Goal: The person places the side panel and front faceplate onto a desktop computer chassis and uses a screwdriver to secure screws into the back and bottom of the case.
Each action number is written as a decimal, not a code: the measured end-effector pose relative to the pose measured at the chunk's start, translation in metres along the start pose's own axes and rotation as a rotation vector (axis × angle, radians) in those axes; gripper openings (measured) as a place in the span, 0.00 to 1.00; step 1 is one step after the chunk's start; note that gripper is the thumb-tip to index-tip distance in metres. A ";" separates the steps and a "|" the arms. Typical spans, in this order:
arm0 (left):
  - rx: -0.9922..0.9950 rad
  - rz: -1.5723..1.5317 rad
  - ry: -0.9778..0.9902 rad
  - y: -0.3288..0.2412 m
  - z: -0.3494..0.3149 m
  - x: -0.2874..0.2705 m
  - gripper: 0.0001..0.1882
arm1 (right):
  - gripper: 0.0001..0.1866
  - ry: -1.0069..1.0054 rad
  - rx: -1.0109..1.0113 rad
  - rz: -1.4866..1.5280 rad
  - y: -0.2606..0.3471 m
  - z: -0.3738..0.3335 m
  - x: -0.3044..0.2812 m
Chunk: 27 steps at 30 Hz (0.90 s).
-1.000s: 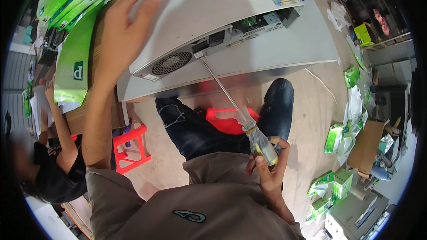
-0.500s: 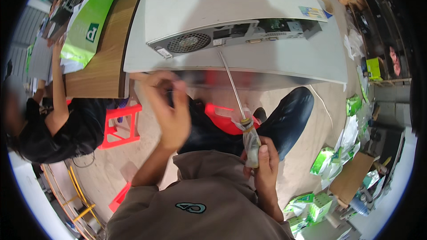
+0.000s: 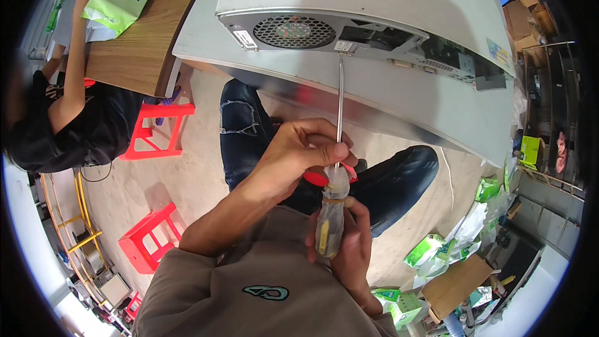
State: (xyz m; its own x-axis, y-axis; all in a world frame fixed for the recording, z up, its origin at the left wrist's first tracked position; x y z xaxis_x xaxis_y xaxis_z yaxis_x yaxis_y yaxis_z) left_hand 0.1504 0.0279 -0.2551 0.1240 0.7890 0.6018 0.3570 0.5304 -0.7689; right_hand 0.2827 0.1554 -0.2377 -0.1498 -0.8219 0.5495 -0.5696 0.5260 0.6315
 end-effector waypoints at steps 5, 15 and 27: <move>-0.021 0.025 0.069 -0.003 0.003 0.002 0.16 | 0.35 -0.063 0.069 -0.289 0.017 -0.002 0.005; -0.042 -0.068 0.124 -0.014 0.014 -0.003 0.17 | 0.36 0.213 0.264 0.337 0.016 0.011 0.002; -0.026 -0.113 0.079 -0.013 0.009 0.009 0.17 | 0.27 0.286 0.344 0.056 0.031 0.014 0.003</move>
State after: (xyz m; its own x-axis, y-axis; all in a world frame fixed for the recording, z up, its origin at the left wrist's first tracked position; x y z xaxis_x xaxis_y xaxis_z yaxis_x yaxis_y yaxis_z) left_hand 0.1391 0.0312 -0.2414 0.1534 0.6975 0.7000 0.3968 0.6053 -0.6901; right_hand 0.2529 0.1663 -0.2244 0.0140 -0.6751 0.7376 -0.8097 0.4252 0.4045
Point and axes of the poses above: each hand's wrist, its own z-axis towards the middle knuckle, its own x-axis out of the palm, y = z × x, the point moved 2 cm from there along z, towards the middle knuckle, and after that the axes turned 13 degrees about x, right-handed, at the moved point
